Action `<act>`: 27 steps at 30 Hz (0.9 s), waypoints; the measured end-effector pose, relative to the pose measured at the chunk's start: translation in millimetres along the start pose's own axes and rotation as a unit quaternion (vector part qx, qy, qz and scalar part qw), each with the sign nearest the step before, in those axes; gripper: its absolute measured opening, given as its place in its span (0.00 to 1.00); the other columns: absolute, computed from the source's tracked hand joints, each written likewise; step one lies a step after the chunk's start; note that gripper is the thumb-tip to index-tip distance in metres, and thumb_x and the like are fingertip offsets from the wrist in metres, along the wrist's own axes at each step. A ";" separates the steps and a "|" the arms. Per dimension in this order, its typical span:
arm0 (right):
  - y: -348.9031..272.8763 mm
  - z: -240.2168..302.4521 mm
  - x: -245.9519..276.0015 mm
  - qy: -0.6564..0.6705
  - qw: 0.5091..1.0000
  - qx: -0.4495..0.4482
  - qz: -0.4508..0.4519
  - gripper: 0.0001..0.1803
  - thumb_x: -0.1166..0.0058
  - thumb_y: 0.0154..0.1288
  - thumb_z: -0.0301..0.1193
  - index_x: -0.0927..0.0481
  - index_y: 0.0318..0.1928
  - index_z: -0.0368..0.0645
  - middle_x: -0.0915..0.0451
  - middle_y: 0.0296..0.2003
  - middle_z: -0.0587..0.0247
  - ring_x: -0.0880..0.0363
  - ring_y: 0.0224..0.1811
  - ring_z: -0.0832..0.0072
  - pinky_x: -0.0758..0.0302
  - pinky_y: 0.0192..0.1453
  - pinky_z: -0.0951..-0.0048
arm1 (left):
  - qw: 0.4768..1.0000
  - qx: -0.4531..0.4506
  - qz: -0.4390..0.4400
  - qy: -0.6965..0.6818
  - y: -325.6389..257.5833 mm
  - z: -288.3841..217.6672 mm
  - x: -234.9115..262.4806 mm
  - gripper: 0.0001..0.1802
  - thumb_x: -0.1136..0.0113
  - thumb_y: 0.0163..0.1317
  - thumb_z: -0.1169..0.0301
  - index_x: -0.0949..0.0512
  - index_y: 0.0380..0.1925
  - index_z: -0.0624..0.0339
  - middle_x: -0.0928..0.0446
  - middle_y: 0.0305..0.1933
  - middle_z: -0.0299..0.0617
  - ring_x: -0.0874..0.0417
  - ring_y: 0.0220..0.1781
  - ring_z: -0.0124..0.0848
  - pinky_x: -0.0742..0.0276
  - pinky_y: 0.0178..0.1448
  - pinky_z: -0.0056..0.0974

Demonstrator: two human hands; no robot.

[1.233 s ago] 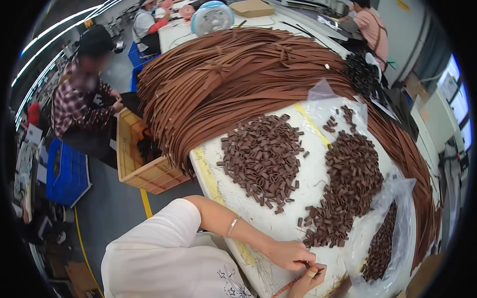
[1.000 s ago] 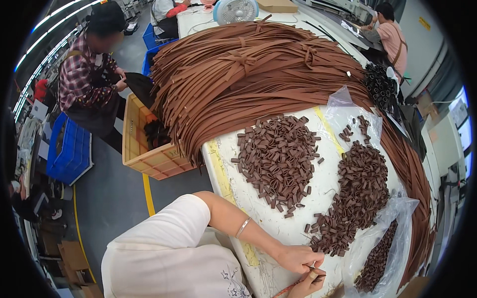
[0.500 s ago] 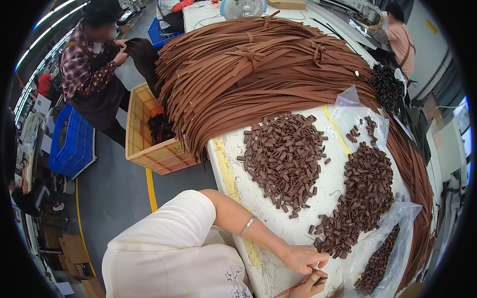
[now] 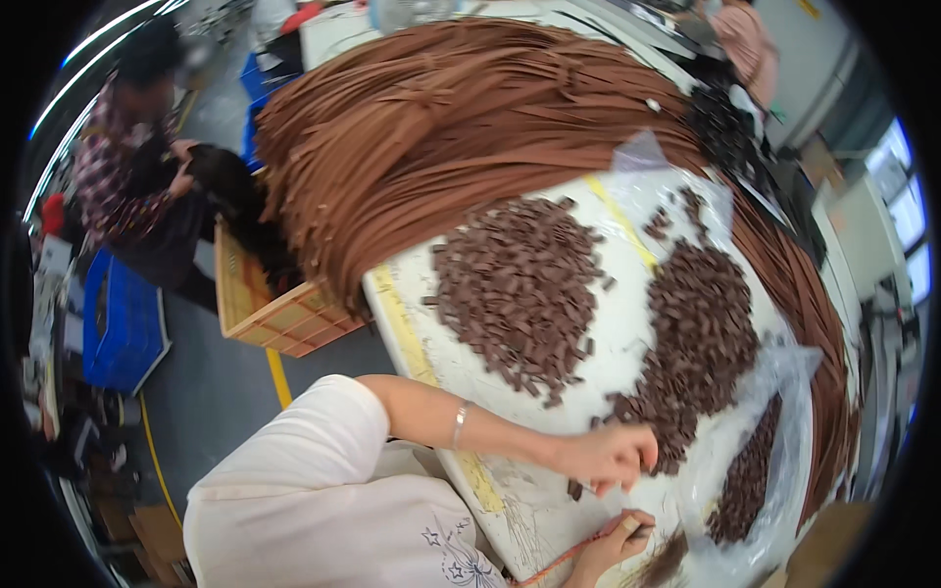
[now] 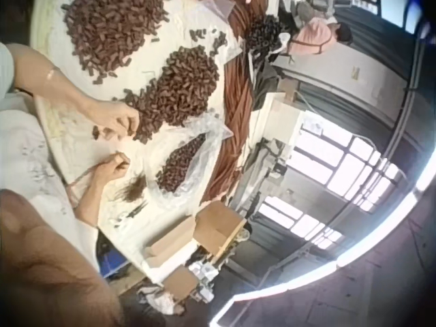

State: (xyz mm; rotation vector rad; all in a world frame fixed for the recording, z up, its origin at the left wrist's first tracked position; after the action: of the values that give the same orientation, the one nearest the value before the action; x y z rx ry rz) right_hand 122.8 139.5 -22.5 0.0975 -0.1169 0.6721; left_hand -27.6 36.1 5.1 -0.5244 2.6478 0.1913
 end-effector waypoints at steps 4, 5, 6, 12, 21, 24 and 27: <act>7.1 -4.0 -3.6 -0.003 0.999 0.031 0.028 0.11 0.57 0.64 0.33 0.37 0.26 0.45 0.40 0.16 0.75 0.47 0.13 0.89 0.50 0.15 0.86 | 0.994 -0.052 -0.083 -0.056 -1.0 -23.8 18.7 0.15 0.54 0.59 0.75 0.41 0.46 0.63 0.25 0.37 0.45 0.23 0.26 0.23 0.30 0.27 0.25; 7.3 -0.5 -3.8 -0.004 0.999 0.019 0.046 0.11 0.57 0.64 0.33 0.36 0.25 0.43 0.39 0.16 0.74 0.47 0.13 0.90 0.49 0.15 0.86 | 0.994 -0.053 -0.097 -0.026 0.4 -24.6 17.1 0.16 0.55 0.59 0.77 0.41 0.47 0.63 0.25 0.40 0.46 0.23 0.28 0.23 0.29 0.29 0.25; 7.5 2.7 -3.1 -0.008 0.998 0.020 0.051 0.11 0.56 0.64 0.32 0.36 0.25 0.43 0.38 0.16 0.74 0.47 0.13 0.90 0.49 0.15 0.86 | 0.990 -0.081 -0.110 0.046 -0.1 -23.6 14.6 0.16 0.55 0.59 0.79 0.42 0.47 0.64 0.25 0.42 0.47 0.22 0.31 0.25 0.26 0.33 0.26; 8.0 3.8 0.9 -0.006 0.998 -0.010 0.055 0.08 0.54 0.61 0.27 0.31 0.25 0.38 0.35 0.18 0.74 0.44 0.19 0.90 0.46 0.22 0.86 | 0.877 -0.320 -0.117 0.337 -5.6 -18.7 9.4 0.18 0.53 0.56 0.84 0.44 0.46 0.66 0.26 0.42 0.51 0.20 0.39 0.33 0.23 0.40 0.31; 8.1 11.9 -1.8 -0.011 0.995 0.056 0.087 0.14 0.53 0.61 0.34 0.35 0.38 0.35 0.31 0.23 0.68 0.40 0.23 0.86 0.41 0.27 0.83 | 0.987 -0.038 -0.035 -0.153 1.9 -17.4 16.2 0.11 0.51 0.60 0.73 0.30 0.42 0.63 0.24 0.37 0.48 0.21 0.29 0.31 0.25 0.28 0.33; 8.4 12.5 -2.3 -0.060 0.994 0.052 0.081 0.15 0.54 0.62 0.35 0.35 0.39 0.34 0.31 0.24 0.67 0.39 0.24 0.85 0.39 0.27 0.82 | 0.969 0.002 0.001 -0.246 3.3 -13.0 19.2 0.11 0.49 0.58 0.73 0.30 0.41 0.62 0.24 0.35 0.46 0.23 0.23 0.30 0.26 0.25 0.32; 10.0 17.4 -3.4 -0.070 0.992 0.027 0.106 0.14 0.53 0.61 0.33 0.34 0.39 0.34 0.31 0.23 0.68 0.39 0.23 0.85 0.39 0.27 0.82 | 0.969 0.017 0.022 -0.244 3.5 -13.5 18.7 0.10 0.49 0.58 0.73 0.30 0.41 0.61 0.25 0.33 0.45 0.23 0.23 0.29 0.27 0.25 0.31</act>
State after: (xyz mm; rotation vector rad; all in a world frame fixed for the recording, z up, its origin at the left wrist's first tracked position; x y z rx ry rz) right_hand 112.6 142.9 -5.2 0.1855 -0.2468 0.8813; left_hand -49.8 30.2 9.2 -0.3511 2.1776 0.2524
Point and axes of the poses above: each hand's wrist, its own y-axis towards the middle knuckle, its own x-axis out of the back of the hand, z = x × y, the point moved 2 cm from there along y, towards the middle knuckle
